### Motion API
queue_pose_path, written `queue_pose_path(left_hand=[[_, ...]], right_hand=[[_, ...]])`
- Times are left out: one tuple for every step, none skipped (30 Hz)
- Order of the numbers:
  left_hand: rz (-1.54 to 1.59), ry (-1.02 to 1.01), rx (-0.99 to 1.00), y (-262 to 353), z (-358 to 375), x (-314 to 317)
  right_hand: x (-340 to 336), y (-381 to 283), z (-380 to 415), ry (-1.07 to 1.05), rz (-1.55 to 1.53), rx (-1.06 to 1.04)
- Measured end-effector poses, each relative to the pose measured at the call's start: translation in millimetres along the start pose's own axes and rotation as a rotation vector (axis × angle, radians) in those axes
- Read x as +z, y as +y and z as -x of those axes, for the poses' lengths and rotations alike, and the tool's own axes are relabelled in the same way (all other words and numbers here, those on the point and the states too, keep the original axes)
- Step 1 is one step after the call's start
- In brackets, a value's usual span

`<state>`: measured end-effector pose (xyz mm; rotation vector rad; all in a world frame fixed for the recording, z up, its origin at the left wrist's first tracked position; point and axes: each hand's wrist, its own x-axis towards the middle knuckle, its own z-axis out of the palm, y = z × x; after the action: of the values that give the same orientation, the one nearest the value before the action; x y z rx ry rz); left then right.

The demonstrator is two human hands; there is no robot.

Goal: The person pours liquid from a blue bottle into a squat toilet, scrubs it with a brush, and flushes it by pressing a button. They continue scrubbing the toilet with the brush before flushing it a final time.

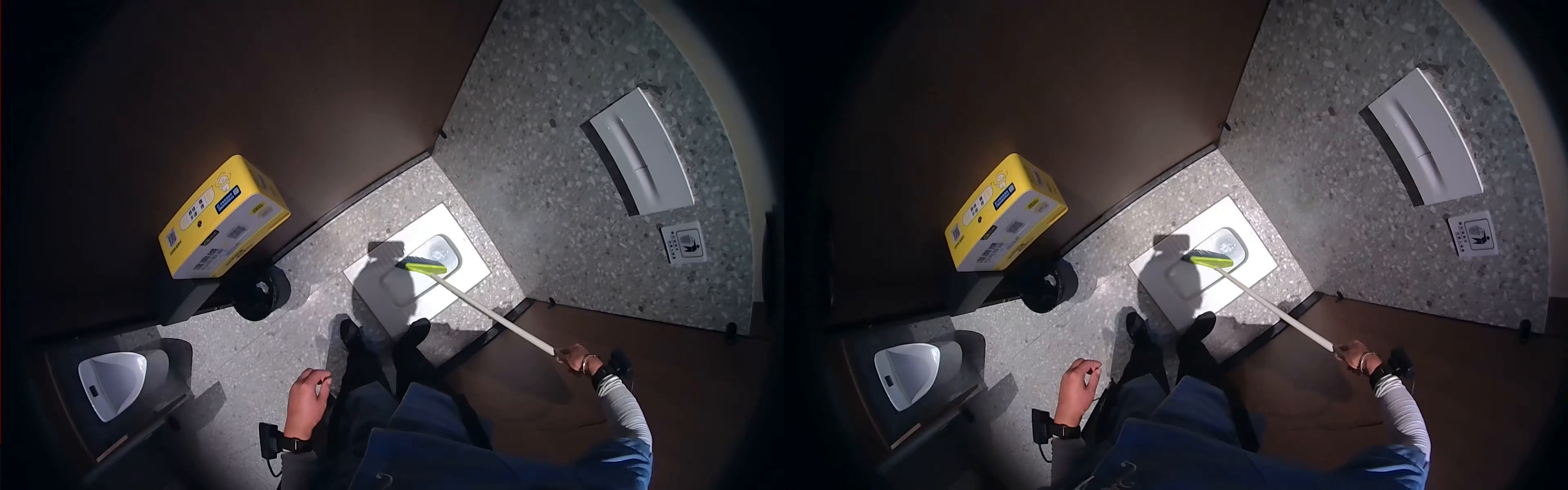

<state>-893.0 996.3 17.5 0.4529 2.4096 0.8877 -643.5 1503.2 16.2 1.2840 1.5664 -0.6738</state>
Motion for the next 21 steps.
queue_pose_path(left_hand=[[0.001,0.009,-0.001,1.5,-1.9,0.4],[-0.01,0.011,0.009,3.5,-2.1,0.7],[-0.024,0.008,0.014,4.6,-0.2,0.9],[-0.027,0.005,0.004,5.3,1.5,0.9],[-0.032,-0.016,-0.002,6.5,2.2,1.0],[-0.041,-0.032,-0.003,6.8,0.7,0.1],[-0.055,-0.046,-0.002,5.6,1.9,-3.1],[-0.05,-0.046,-0.004,5.8,0.9,-3.1],[-0.037,-0.039,-0.007,7.5,-0.3,-1.0],[-0.035,-0.041,0.0,9.4,-1.3,0.1],[-0.049,-0.048,0.014,11.0,-3.1,0.1],[-0.064,-0.052,0.028,12.2,-5.8,-0.8],[-0.065,-0.05,0.034,14.6,-8.1,-1.5],[-0.048,-0.039,0.053,18.2,-10.4,-1.7],[-0.031,-0.028,0.071,20.7,-12.8,-1.6],[-0.03,-0.027,0.073,22.2,-14.8,-1.2],[-0.032,-0.032,0.074,23.2,-16.0,-0.9],[-0.034,-0.039,0.074,23.4,-16.0,-0.8],[-0.034,-0.039,0.073,22.8,-15.1,-1.3],[-0.035,-0.024,0.075,21.8,-14.3,-2.1],[-0.033,-0.007,0.074,20.6,-12.5,-2.3]], right_hand=[[-3.2,6.5,-14.6,0.0,-0.006,0.008],[0.9,18.3,-40.8,0.05,0.061,-0.045],[7.1,36.1,-85.1,0.191,0.214,-0.149],[14.7,58.8,-129.8,0.347,0.36,-0.231],[20.6,77.1,-170.0,0.509,0.436,-0.244],[19.7,83.8,-189.1,0.655,0.372,-0.251],[16.9,96.9,-203.3,0.768,0.188,-0.323],[-0.8,15.0,-125.4,0.604,0.814,-0.202],[-14.9,4.6,-105.8,0.618,0.934,-0.282],[-23.5,-2.5,-84.9,0.621,0.931,-0.276],[-29.7,-10.0,-65.7,0.772,0.995,-0.341],[-35.2,-15.8,-57.6,0.926,1.057,-0.407],[-43.4,-16.1,-61.7,0.931,1.053,-0.404],[-53.6,-13.0,-69.0,0.915,1.093,-0.338],[-60.9,-7.8,-77.5,0.897,1.132,-0.272],[-64.5,-2.6,-86.1,0.9,1.132,-0.271],[-66.3,4.6,-98.4,0.817,1.008,-0.307],[-66.2,8.2,-103.7,0.733,0.884,-0.341],[-59.0,11.4,-108.5,0.678,0.841,-0.3],[-44.6,12.7,-110.6,0.628,0.81,-0.273],[-34.6,18.3,-108.9,0.588,0.788,-0.262]])
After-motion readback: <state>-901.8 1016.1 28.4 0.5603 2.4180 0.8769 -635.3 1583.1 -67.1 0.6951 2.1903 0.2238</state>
